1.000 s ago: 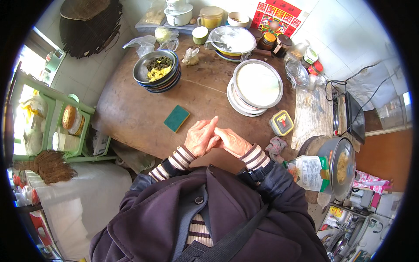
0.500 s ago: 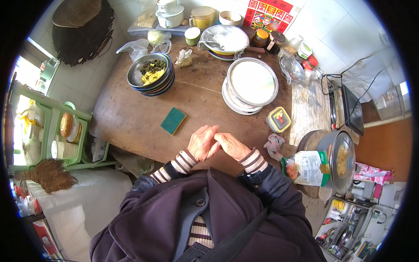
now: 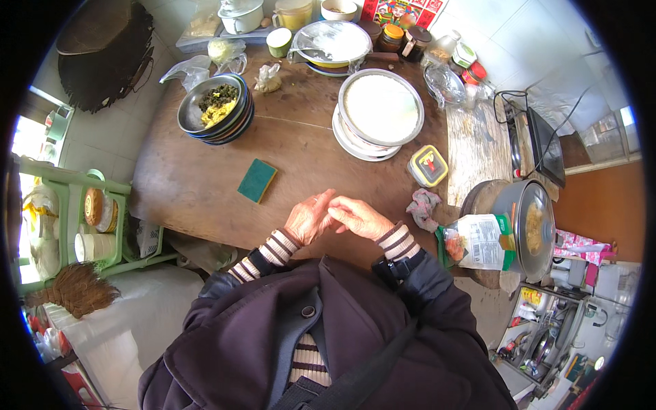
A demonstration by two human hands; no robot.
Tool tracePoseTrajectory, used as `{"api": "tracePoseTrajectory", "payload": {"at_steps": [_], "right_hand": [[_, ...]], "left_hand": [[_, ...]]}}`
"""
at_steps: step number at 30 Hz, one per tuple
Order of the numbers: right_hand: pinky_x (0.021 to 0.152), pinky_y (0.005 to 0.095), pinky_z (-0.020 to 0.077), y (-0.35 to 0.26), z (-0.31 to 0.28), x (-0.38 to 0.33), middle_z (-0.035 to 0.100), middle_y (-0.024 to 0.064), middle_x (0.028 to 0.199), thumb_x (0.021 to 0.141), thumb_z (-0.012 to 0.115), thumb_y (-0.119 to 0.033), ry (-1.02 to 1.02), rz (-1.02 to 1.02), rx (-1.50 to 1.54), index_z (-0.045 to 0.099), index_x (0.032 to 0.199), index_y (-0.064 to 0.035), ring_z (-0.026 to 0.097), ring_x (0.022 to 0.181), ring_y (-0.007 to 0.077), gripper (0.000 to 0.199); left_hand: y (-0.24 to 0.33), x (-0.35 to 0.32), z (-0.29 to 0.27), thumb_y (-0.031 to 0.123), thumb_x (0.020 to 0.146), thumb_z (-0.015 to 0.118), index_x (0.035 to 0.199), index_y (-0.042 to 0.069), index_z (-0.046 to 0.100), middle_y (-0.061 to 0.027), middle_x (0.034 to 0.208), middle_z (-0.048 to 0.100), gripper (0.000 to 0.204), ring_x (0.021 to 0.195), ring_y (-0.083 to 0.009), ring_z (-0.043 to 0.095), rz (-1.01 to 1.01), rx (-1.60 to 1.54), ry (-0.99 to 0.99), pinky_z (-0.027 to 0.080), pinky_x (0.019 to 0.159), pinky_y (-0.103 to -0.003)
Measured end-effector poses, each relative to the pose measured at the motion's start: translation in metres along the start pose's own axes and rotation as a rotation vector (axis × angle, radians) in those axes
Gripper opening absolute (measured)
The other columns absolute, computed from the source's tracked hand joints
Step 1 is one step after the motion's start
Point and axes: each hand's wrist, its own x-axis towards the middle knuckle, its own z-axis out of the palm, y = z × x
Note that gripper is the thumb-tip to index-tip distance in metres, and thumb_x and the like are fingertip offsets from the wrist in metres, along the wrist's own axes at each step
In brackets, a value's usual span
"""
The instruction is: The person closes a small container, picks up a yellow packet and places it on a shelf, then picks up a clear plastic container and carries it through a doorway into another room. The person places the container on a chair and continues walking through the house.
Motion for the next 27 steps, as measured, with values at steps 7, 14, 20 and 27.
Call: {"api": "tracePoseTrajectory", "payload": {"at_steps": [7, 14, 20, 27], "right_hand": [[0.075, 0.0286, 0.049, 0.0, -0.011, -0.008, 0.059, 0.0083, 0.101, 0.092, 0.048, -0.034, 0.004, 0.057, 0.002, 0.048, 0.117, -0.0014, 0.057, 0.087, 0.0151, 0.041], [0.075, 0.028, 0.0486, 0.012, -0.013, -0.009, 0.057, 0.008, 0.103, 0.091, 0.048, -0.034, 0.034, 0.105, 0.056, 0.048, 0.117, -0.0017, 0.057, 0.086, 0.0147, 0.041], [0.075, 0.0276, 0.0487, 0.023, -0.019, -0.01, 0.057, 0.0077, 0.103, 0.092, 0.047, -0.034, 0.088, 0.147, 0.095, 0.049, 0.116, -0.0014, 0.057, 0.086, 0.0143, 0.041], [0.073, 0.0267, 0.0501, 0.033, -0.031, -0.015, 0.057, 0.0069, 0.098, 0.093, 0.045, -0.031, 0.186, 0.163, 0.142, 0.051, 0.112, -0.0028, 0.059, 0.083, 0.0136, 0.034]], "left_hand": [[-0.002, 0.0, 0.004, 0.027, 0.086, 0.053, 0.113, 0.003, 0.043, -0.0158, 0.083, 0.058, 0.038, 0.077, -0.0341, 0.057, 0.017, 0.027, -0.004, 0.047, 0.063, -0.041], [-0.003, -0.002, 0.007, 0.028, 0.086, 0.052, 0.112, 0.003, 0.044, -0.0172, 0.083, 0.058, 0.037, 0.077, -0.0341, 0.057, -0.004, 0.034, -0.036, 0.047, 0.064, -0.042], [-0.004, -0.003, 0.01, 0.027, 0.086, 0.052, 0.114, 0.003, 0.045, -0.0179, 0.085, 0.059, 0.038, 0.077, -0.034, 0.058, -0.022, 0.042, -0.04, 0.047, 0.066, -0.041], [-0.006, 0.0, 0.014, 0.025, 0.086, 0.053, 0.113, 0.003, 0.045, -0.0175, 0.086, 0.059, 0.036, 0.078, -0.0344, 0.057, -0.054, 0.045, -0.049, 0.047, 0.066, -0.042]]}}
